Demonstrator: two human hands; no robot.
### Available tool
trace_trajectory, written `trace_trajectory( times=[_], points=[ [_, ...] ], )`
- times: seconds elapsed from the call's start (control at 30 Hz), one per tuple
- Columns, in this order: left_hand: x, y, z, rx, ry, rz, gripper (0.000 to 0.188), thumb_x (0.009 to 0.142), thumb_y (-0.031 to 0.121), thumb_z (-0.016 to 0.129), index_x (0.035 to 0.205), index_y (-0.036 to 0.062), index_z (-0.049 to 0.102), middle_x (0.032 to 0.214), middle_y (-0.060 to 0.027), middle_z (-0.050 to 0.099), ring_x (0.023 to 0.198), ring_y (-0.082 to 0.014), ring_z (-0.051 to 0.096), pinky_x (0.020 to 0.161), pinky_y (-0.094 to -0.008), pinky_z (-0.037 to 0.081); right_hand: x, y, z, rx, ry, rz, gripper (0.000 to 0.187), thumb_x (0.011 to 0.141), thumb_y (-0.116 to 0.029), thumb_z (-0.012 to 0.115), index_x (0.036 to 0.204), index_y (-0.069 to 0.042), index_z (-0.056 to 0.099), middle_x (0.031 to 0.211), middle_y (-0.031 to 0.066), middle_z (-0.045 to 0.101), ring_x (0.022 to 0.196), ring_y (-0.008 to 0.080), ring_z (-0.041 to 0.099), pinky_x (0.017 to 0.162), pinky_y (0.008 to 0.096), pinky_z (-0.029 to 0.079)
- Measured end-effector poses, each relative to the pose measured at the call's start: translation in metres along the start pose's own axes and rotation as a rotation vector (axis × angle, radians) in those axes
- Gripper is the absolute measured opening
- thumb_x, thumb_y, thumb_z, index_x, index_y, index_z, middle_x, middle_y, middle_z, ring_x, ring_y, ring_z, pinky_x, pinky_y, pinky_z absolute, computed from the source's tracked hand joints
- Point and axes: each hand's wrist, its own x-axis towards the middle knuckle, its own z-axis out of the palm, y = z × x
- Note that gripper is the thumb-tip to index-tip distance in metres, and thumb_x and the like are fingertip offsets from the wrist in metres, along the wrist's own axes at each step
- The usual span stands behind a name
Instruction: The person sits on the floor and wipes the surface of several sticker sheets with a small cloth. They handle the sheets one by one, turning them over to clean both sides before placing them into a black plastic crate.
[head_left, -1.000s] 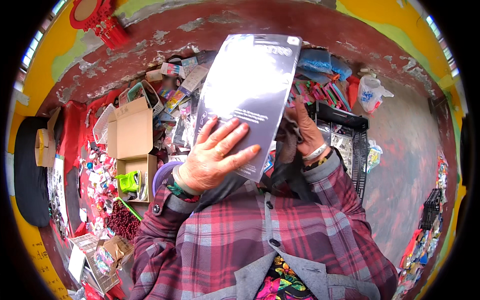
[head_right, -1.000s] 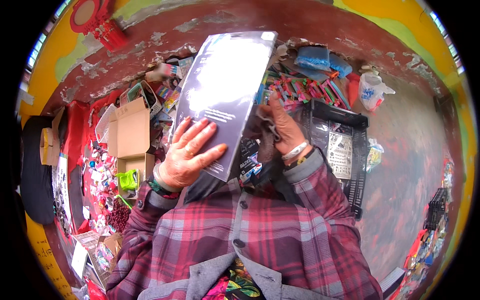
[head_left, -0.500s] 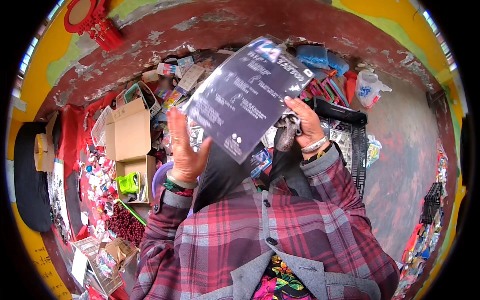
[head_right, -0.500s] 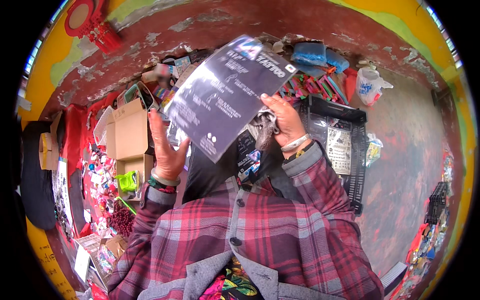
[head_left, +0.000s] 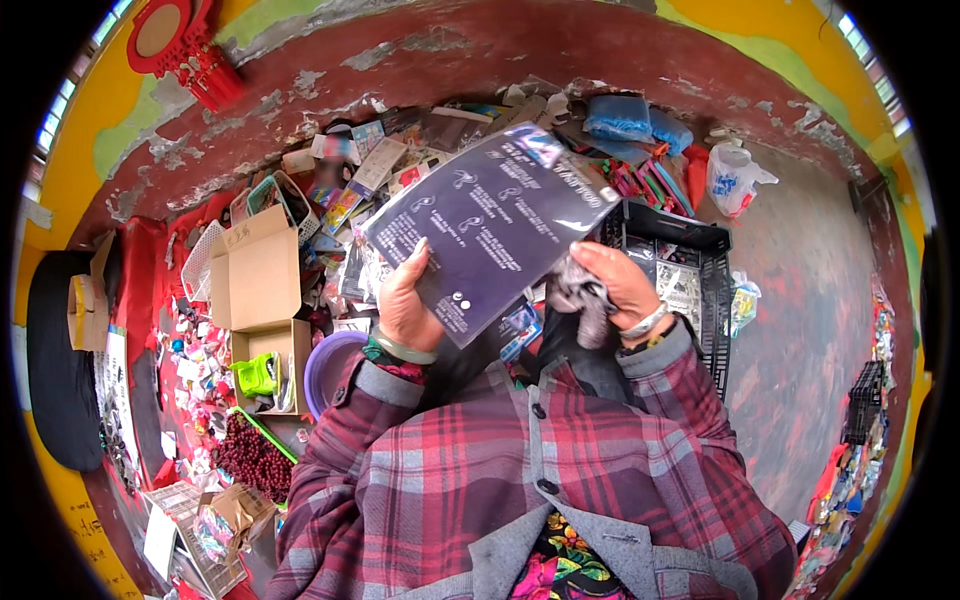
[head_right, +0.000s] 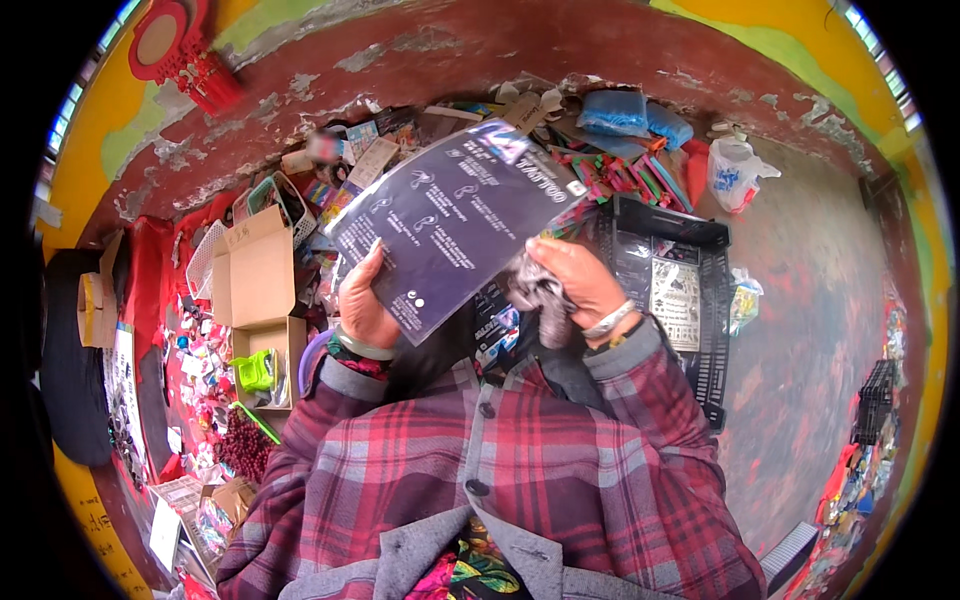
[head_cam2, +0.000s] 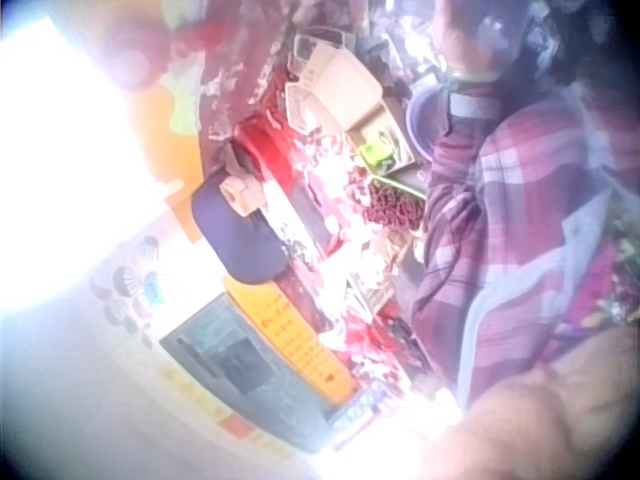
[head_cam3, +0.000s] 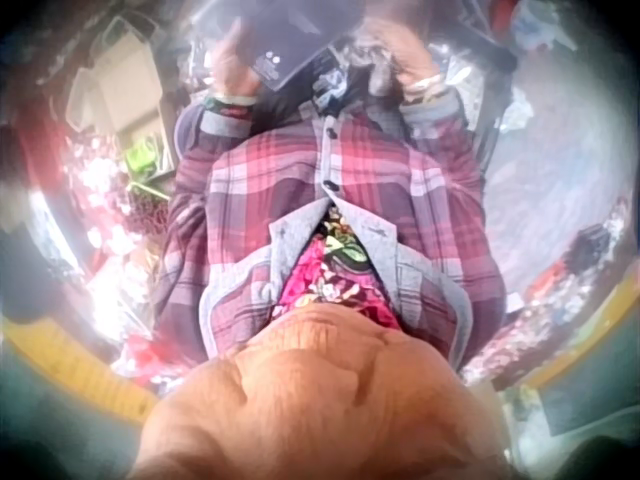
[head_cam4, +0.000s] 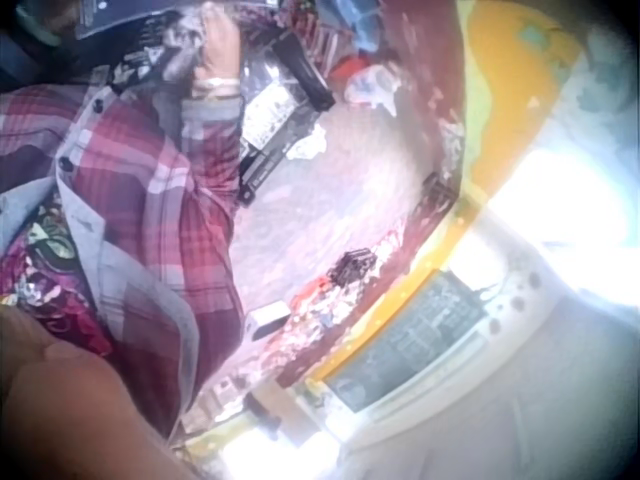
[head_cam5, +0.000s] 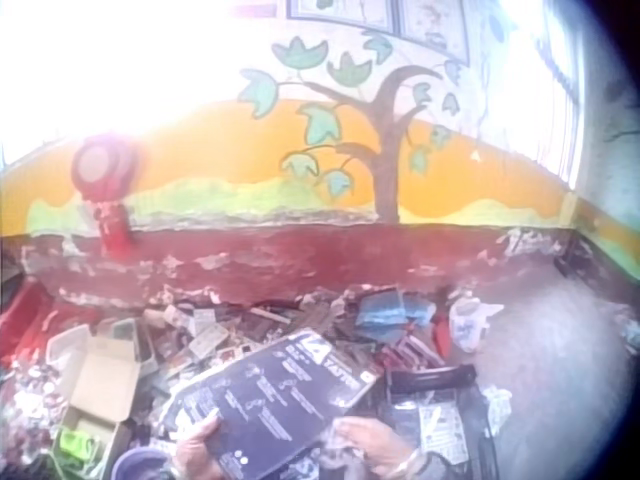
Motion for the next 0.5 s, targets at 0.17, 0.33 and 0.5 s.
trace_trajectory(
  times=[0.17,0.33,0.5],
  points=[
    [-0.022,0.027,-0.039,0.074,0.081,-0.03,0.03,0.092,0.012,0.052,0.118,-0.0025,0.054,0.111,-0.0146,0.063,0.101,-0.0281,0.062,0.092,-0.0429,0.049,-0.022,-0.04,-0.027,-0.134,-0.128,0.031,0.031,0.095,-0.02,0.052,0.112,0.005,0.059,0.095,0.0128,0.067,0.077,0.016,0.065,0.065,0.0261,0.053],
    [-0.053,0.03,-0.055,0.043,0.149,-0.073,0.038,0.098,0.026,0.044,0.125,0.0003,0.049,0.121,-0.015,0.058,0.109,-0.0283,0.058,0.094,-0.0437,0.047,-0.002,-0.035,0.04,-0.341,-0.04,-0.346,0.035,0.093,-0.018,0.055,0.122,0.003,0.054,0.107,0.0122,0.062,0.092,0.0184,0.061,0.082,0.0282,0.049],
    [-0.066,0.027,-0.079,-0.026,0.159,0.015,0.045,0.1,0.032,0.032,0.132,0.0029,0.044,0.128,-0.0164,0.053,0.116,-0.0312,0.053,0.099,-0.0456,0.043,0.046,0.077,0.112,-0.984,-0.44,-0.898,0.041,0.081,-0.011,0.057,0.121,-0.002,0.055,0.125,0.0203,0.05,0.117,0.0349,0.048,0.097,0.0407,0.04]
  ],
)
